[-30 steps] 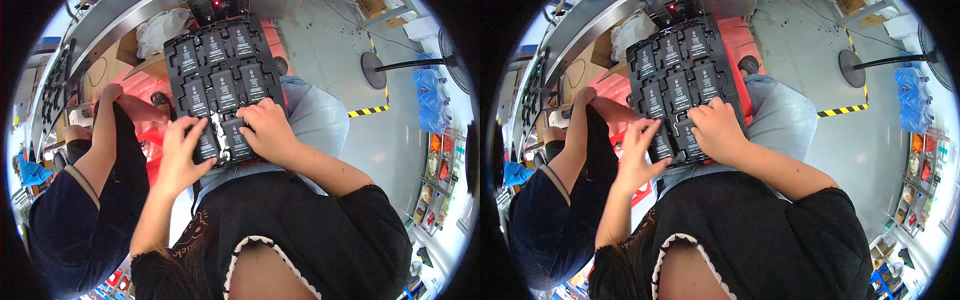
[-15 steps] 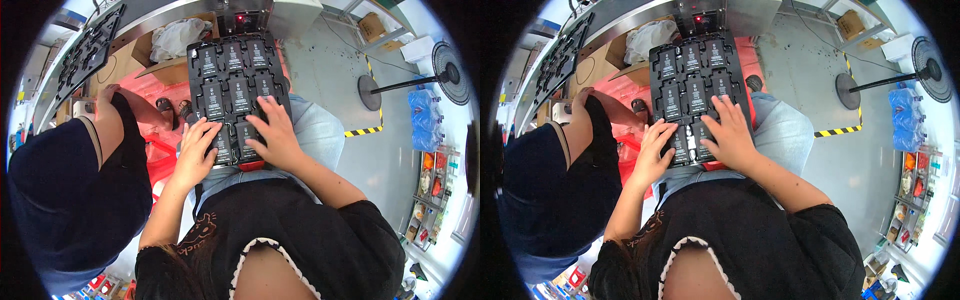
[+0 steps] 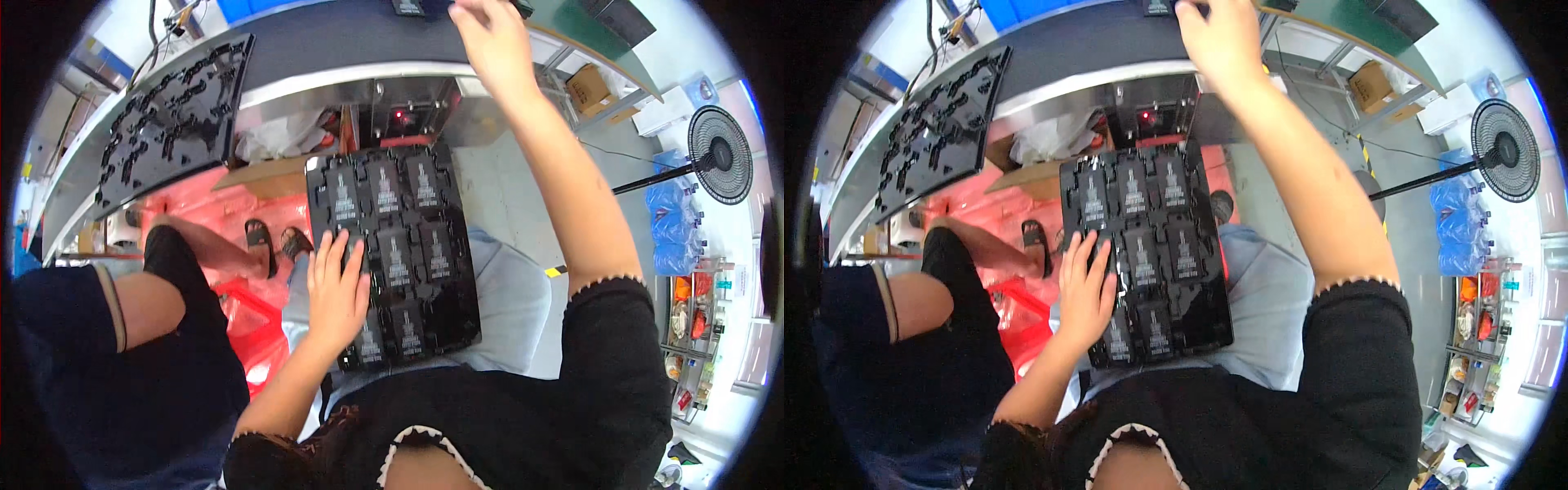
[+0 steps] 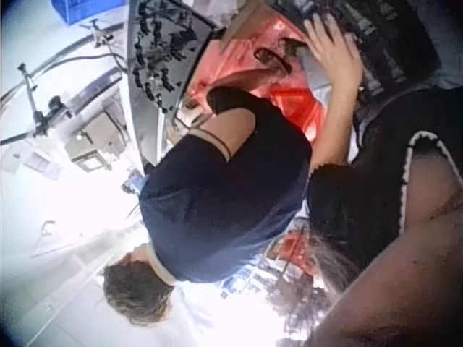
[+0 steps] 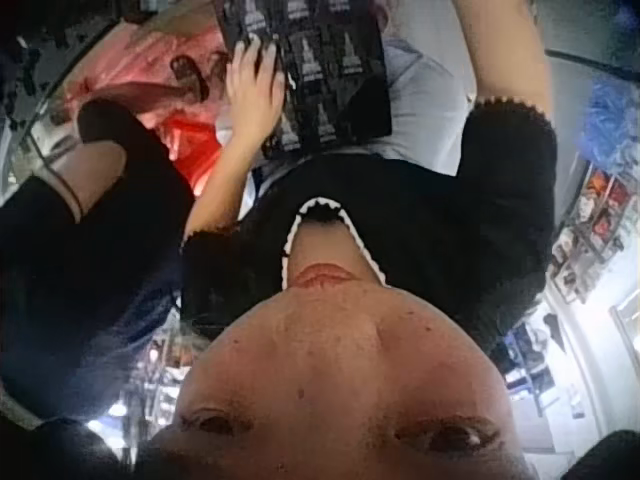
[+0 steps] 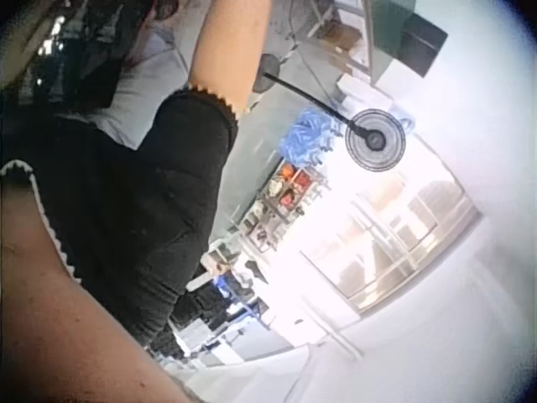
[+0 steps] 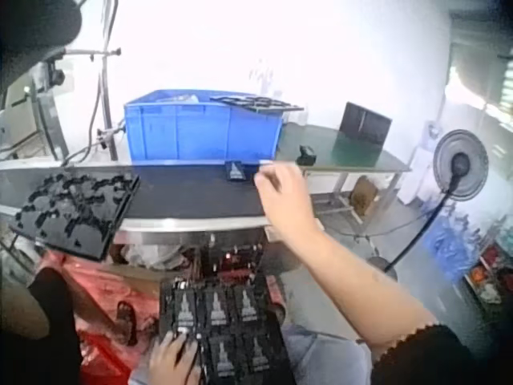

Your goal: The person sits on a red stool and repeatedly picks up small black battery modules from a blue bin. They place the modules into a black plastic tray held on their lap, arranging them into a grid pattern. The person continues this repetitive process of picking and placing until the tray is filled.

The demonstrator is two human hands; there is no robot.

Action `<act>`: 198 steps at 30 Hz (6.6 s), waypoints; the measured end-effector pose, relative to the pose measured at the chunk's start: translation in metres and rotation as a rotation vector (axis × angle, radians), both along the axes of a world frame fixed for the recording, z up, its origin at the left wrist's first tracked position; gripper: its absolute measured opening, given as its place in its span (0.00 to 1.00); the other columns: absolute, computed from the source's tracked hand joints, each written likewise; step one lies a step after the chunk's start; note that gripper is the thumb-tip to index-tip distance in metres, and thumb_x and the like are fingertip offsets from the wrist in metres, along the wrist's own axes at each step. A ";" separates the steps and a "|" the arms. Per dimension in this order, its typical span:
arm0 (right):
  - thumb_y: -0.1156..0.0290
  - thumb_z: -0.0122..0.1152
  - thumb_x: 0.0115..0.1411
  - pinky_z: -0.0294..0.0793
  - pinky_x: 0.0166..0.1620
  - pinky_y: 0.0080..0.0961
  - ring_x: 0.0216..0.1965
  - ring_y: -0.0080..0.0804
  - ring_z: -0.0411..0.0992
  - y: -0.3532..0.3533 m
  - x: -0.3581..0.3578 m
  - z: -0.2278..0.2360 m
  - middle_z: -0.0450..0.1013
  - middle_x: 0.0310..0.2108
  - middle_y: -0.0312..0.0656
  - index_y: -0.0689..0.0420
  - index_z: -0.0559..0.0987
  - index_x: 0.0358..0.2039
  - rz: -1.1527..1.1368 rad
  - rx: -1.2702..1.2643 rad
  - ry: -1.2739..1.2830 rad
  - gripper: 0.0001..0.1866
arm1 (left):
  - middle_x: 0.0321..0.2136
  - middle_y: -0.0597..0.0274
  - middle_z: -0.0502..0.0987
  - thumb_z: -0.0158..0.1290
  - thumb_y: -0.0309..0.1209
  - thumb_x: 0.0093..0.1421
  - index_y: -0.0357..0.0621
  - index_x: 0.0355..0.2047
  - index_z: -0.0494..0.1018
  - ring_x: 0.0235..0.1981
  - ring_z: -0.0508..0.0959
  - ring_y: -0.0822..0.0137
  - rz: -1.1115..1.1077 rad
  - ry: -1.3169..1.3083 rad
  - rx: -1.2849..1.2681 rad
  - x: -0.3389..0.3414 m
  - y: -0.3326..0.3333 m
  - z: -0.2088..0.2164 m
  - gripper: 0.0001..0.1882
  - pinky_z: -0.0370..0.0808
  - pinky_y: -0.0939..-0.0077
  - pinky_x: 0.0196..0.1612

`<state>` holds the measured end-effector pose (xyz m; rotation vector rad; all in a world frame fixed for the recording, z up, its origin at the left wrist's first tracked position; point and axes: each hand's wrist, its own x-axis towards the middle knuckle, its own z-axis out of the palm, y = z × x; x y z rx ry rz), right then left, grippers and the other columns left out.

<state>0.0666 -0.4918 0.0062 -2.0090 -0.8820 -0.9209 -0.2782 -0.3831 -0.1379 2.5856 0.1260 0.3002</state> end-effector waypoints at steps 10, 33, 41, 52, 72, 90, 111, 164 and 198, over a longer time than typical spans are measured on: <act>0.52 0.69 0.45 0.72 0.30 0.39 0.25 0.38 0.73 0.075 0.191 0.008 0.76 0.24 0.49 0.60 0.82 0.25 -0.267 -0.696 0.893 0.20 | 0.62 0.49 0.61 0.54 0.30 0.58 0.42 0.61 0.65 0.66 0.56 0.44 -0.002 0.041 -0.083 -0.003 0.003 0.005 0.29 0.53 0.42 0.63; 0.74 0.66 0.54 0.67 0.30 0.22 0.26 0.18 0.67 -0.148 -0.256 -0.083 0.69 0.23 0.30 0.52 0.74 0.49 0.333 -0.241 1.310 0.21 | 0.55 0.47 0.66 0.47 0.48 0.68 0.38 0.55 0.61 0.54 0.71 0.48 0.377 -0.560 -1.938 0.133 0.113 0.075 0.27 0.76 0.48 0.53; 0.71 0.66 0.51 0.67 0.49 0.37 0.43 0.44 0.67 -0.156 -0.283 -0.132 0.75 0.38 0.42 0.53 0.79 0.43 0.240 -0.161 0.753 0.17 | 0.38 0.63 0.78 0.45 0.41 0.69 0.46 0.43 0.71 0.34 0.78 0.66 0.596 -0.493 -1.702 0.108 0.148 0.064 0.13 0.74 0.68 0.30; 0.64 0.72 0.48 0.57 0.64 0.43 0.62 0.49 0.57 -0.168 -0.297 -0.164 0.61 0.62 0.44 0.51 0.78 0.47 0.190 -0.244 0.602 0.24 | 0.58 0.58 0.70 0.43 0.41 0.71 0.42 0.64 0.61 0.56 0.73 0.63 0.502 -0.206 -1.280 -0.114 0.181 0.055 0.26 0.68 0.66 0.60; 0.66 0.73 0.44 0.54 0.65 0.47 0.65 0.54 0.53 -0.145 -0.288 -0.170 0.58 0.64 0.48 0.45 0.83 0.35 0.079 0.024 0.643 0.14 | 0.48 0.50 0.78 0.39 0.51 0.70 0.40 0.58 0.68 0.42 0.81 0.56 0.204 0.132 -1.804 -0.112 0.060 0.053 0.29 0.80 0.60 0.45; 0.55 0.73 0.46 0.53 0.63 0.55 0.68 0.58 0.48 -0.161 -0.282 -0.159 0.52 0.67 0.51 0.47 0.82 0.43 0.143 -0.305 0.564 0.23 | 0.50 0.59 0.78 0.45 0.45 0.69 0.41 0.56 0.71 0.48 0.78 0.65 0.404 0.101 -1.440 -0.116 0.092 0.011 0.24 0.72 0.71 0.55; 0.66 0.72 0.47 0.62 0.58 0.38 0.55 0.45 0.62 -0.160 -0.237 -0.132 0.70 0.45 0.41 0.54 0.79 0.32 0.426 -0.259 0.762 0.13 | 0.53 0.59 0.75 0.44 0.40 0.70 0.38 0.57 0.70 0.53 0.75 0.65 0.449 0.079 -1.497 -0.130 0.113 -0.008 0.22 0.67 0.70 0.60; 0.60 0.67 0.57 0.70 0.55 0.29 0.51 0.36 0.73 -0.143 -0.241 -0.163 0.73 0.50 0.52 0.69 0.70 0.55 0.471 0.338 1.274 0.32 | 0.37 0.39 0.81 0.52 0.45 0.64 0.26 0.41 0.77 0.40 0.81 0.52 0.547 -0.178 -0.508 0.010 0.031 -0.055 0.26 0.74 0.64 0.47; 0.48 0.61 0.59 0.64 0.59 0.34 0.58 0.46 0.67 -0.165 -0.283 -0.118 0.65 0.60 0.56 0.69 0.68 0.58 -0.049 -0.435 0.507 0.38 | 0.40 0.52 0.80 0.47 0.28 0.67 0.28 0.52 0.69 0.38 0.81 0.66 0.291 -0.116 -1.595 -0.038 -0.010 0.040 0.17 0.78 0.71 0.45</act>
